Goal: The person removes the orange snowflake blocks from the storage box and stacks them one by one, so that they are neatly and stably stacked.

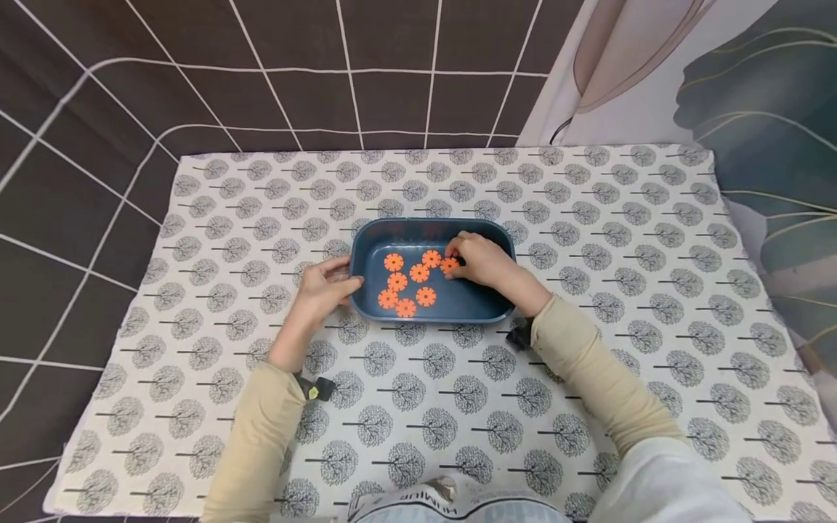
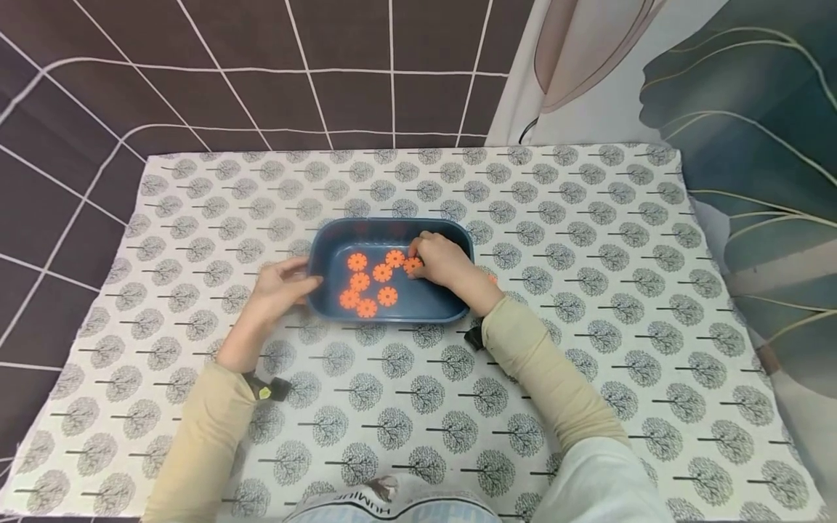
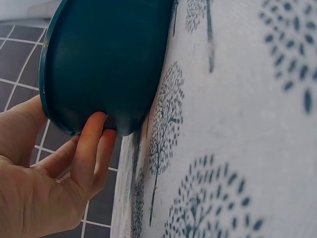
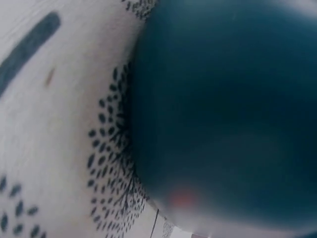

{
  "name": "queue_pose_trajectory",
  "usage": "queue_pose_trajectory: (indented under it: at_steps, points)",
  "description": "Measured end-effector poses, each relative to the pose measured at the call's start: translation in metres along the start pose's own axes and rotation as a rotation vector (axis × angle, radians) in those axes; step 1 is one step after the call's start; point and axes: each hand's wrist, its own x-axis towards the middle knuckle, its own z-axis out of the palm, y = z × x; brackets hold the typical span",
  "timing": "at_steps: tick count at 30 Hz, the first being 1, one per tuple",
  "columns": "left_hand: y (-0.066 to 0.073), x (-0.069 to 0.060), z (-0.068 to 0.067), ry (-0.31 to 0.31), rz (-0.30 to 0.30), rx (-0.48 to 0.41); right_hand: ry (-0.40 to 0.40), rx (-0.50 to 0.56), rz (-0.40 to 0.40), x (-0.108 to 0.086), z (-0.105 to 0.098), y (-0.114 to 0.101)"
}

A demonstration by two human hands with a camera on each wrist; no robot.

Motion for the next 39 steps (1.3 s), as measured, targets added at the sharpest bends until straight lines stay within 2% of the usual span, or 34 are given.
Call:
queue_pose_trajectory:
  at_steps: [3,8,15,20,27,39]
  points:
    - [0.0009,-0.0003,-0.0011,0.002,0.012,0.004,-0.002,0.003,0.003,0.0009,-0.0004,-0.0018]
    - [0.0005,-0.0017,-0.0022,0.009,-0.002,0.011,-0.036,0.013,0.022,0.0019,0.0009,-0.0052]
    - [-0.0045,-0.0041,-0.0011,0.004,-0.024,0.018,-0.057,0.106,0.043,0.0007,0.0074,-0.003]
    - [-0.003,-0.0028,-0.0006,0.003,-0.014,0.017,-0.025,0.082,-0.03,-0.0014,0.0035,-0.0021]
    - [0.0005,-0.0011,-0.0018,-0.001,-0.007,0.012,0.041,-0.047,-0.182,-0.0031,0.0014,-0.0018]
    - [0.0002,-0.0003,-0.0009,-0.013,-0.008,-0.001,0.063,-0.093,-0.253,-0.0044,-0.0022,0.001]
